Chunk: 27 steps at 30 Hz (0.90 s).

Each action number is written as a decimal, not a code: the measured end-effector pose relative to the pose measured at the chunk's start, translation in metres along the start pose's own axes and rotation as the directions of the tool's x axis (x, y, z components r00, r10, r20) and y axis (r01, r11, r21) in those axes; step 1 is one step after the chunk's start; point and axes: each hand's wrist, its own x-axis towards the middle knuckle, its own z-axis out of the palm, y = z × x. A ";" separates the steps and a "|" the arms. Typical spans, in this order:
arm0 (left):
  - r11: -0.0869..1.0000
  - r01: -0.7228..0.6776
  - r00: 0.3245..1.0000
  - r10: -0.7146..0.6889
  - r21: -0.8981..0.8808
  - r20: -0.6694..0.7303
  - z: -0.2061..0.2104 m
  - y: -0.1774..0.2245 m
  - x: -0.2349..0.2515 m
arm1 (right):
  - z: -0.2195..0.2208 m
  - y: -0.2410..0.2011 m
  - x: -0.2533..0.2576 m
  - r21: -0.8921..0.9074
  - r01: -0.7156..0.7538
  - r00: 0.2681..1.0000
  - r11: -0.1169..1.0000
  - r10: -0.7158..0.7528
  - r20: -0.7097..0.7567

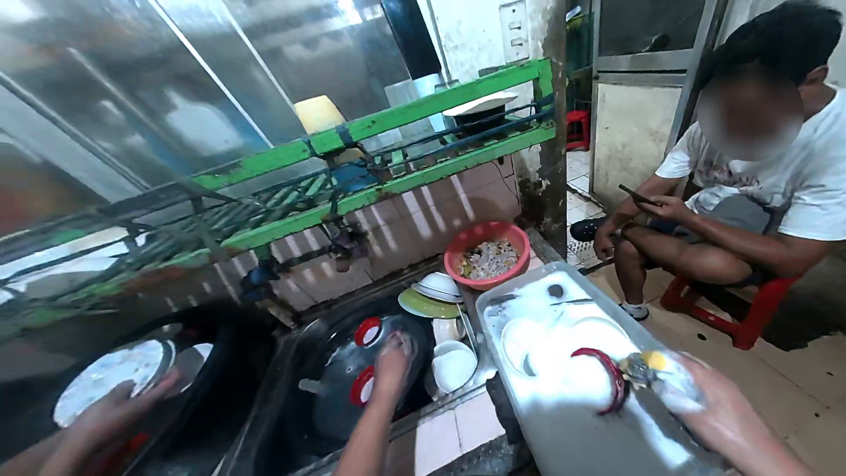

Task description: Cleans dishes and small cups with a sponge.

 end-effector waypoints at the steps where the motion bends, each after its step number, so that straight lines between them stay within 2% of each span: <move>1: 0.999 0.024 0.999 -0.024 0.025 0.022 0.001 -0.004 0.003 | 0.000 0.002 -0.005 0.014 0.031 0.999 0.999 -0.031 -0.024; 3: 0.998 -0.063 0.997 0.065 -0.025 0.052 -0.002 0.030 -0.016 | 0.005 0.005 -0.009 0.028 0.092 0.990 0.995 -0.089 -0.105; 4: 0.983 -0.171 0.982 0.176 -0.070 0.073 0.000 0.058 -0.035 | 0.007 0.006 -0.009 0.038 0.100 0.987 0.994 -0.094 -0.131; 5: 0.943 -0.320 0.939 0.329 -0.095 0.103 0.006 0.088 -0.057 | 0.008 0.005 -0.008 0.053 0.099 0.984 0.994 -0.090 -0.152; 6: 0.870 -0.479 0.852 0.494 -0.119 0.174 0.016 0.115 -0.084 | 0.008 0.005 -0.008 0.067 0.088 0.983 0.994 -0.076 -0.169; 7: 0.778 -0.613 0.720 0.622 -0.136 0.309 0.029 0.138 -0.109 | 0.008 0.005 -0.008 0.086 0.073 0.983 0.994 -0.057 -0.176; 9: 0.616 -0.764 0.415 0.696 -0.191 0.586 0.064 0.169 -0.148 | 0.008 0.007 -0.007 0.121 0.057 0.982 0.991 -0.034 -0.186; 10: 0.529 -0.817 0.307 0.735 -0.228 0.605 0.083 0.173 -0.160 | 0.009 0.007 -0.007 0.138 0.044 0.982 0.989 -0.017 -0.186; 11: 0.464 -0.856 0.252 0.759 -0.229 0.600 0.098 0.175 -0.168 | 0.009 0.008 -0.007 0.155 0.018 0.984 0.988 0.010 -0.175; 12: 0.423 -0.878 0.231 0.782 -0.222 0.578 0.111 0.176 -0.171 | 0.007 0.008 -0.006 0.173 -0.014 0.987 0.985 0.042 -0.157; 13: 0.417 -0.881 0.233 0.795 -0.225 0.561 0.119 0.179 -0.171 | 0.006 0.008 -0.005 0.190 -0.035 0.987 0.981 0.064 -0.149; 14: 0.463 -0.853 0.261 0.779 -0.242 0.570 0.122 0.183 -0.169 | 0.005 0.008 -0.005 0.205 -0.043 0.986 0.978 0.075 -0.149; 15: 0.555 -0.786 0.319 0.740 -0.271 0.592 0.120 0.189 -0.167 | 0.005 0.007 -0.004 0.217 -0.050 0.985 0.975 0.084 -0.150; 17: 0.770 -0.543 0.493 0.615 -0.335 0.615 0.110 0.199 -0.161 | 0.004 0.005 -0.004 0.232 -0.068 0.985 0.970 0.103 -0.141; 18: 0.828 -0.442 0.584 0.558 -0.345 0.590 0.107 0.201 -0.158 | 0.004 0.005 -0.004 0.230 -0.072 0.985 0.971 0.105 -0.135; 19: 0.863 -0.378 0.645 0.505 -0.335 0.574 0.104 0.201 -0.154 | 0.004 0.005 -0.004 0.224 -0.071 0.986 0.972 0.103 -0.134; 20: 0.887 -0.322 0.678 0.461 -0.332 0.573 0.102 0.200 -0.149 | 0.005 0.004 -0.005 0.216 -0.068 0.986 0.974 0.099 -0.136; 23: 0.865 -0.115 0.747 0.399 -0.488 0.532 0.106 0.185 -0.144 | 0.001 0.000 -0.005 0.231 -0.093 0.985 0.968 0.124 -0.121; 26: 0.657 0.123 0.834 0.338 -0.743 0.437 0.090 0.179 -0.152 | -0.004 -0.003 0.004 0.364 -0.186 0.962 0.913 0.244 -0.122; 27: 0.580 0.189 0.844 0.316 -0.792 0.433 0.079 0.181 -0.156 | -0.001 -0.006 0.006 0.405 -0.161 0.955 0.900 0.246 -0.167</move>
